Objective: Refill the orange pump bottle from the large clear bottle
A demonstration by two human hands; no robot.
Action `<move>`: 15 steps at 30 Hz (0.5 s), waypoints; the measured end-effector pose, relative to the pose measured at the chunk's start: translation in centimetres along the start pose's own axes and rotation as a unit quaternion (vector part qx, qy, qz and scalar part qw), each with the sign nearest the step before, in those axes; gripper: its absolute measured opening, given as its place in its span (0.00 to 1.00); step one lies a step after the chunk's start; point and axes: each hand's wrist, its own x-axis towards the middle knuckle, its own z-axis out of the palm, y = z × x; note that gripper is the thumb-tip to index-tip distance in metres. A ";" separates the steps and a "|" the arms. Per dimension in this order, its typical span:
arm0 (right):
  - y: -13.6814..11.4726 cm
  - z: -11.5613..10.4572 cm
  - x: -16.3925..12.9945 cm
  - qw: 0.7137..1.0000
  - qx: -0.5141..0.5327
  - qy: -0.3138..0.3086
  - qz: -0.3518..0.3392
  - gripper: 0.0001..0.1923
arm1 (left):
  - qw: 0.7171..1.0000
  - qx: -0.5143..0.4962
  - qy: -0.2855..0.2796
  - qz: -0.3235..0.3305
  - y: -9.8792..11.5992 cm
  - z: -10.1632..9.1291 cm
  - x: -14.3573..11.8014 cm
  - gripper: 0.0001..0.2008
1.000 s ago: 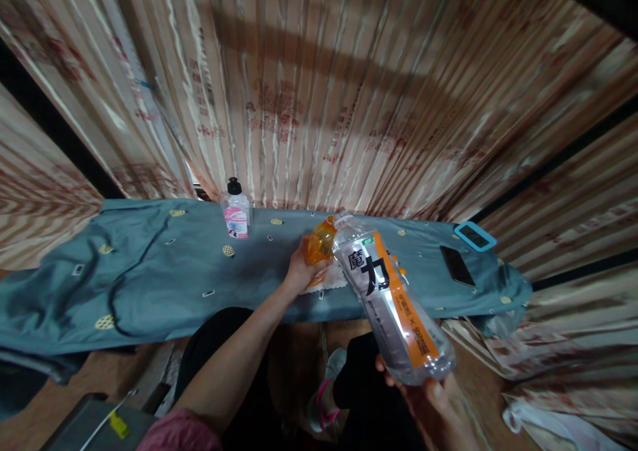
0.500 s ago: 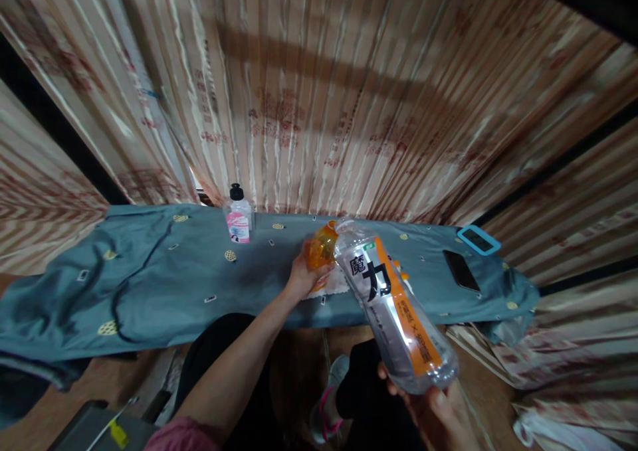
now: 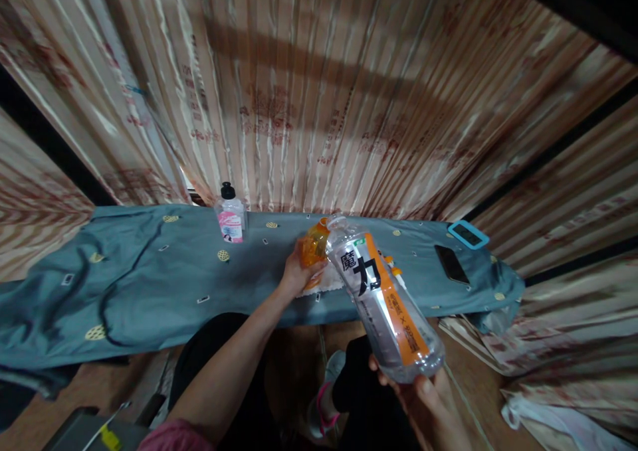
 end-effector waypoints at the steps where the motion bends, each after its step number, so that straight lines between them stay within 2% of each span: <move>1: 0.0 -0.1 0.0 1.000 0.001 -0.002 -0.001 0.26 | 1.000 -0.004 0.001 0.001 -0.1 0.0 0.0 0.28; 8: -0.1 -0.2 0.3 1.000 0.002 -0.013 -0.001 0.30 | 1.000 0.006 0.001 0.003 0.1 -0.1 0.0 0.28; 15: -0.4 -0.4 0.3 1.000 -0.027 -0.003 -0.005 0.27 | 1.000 0.002 -0.007 0.005 0.2 -0.1 0.0 0.28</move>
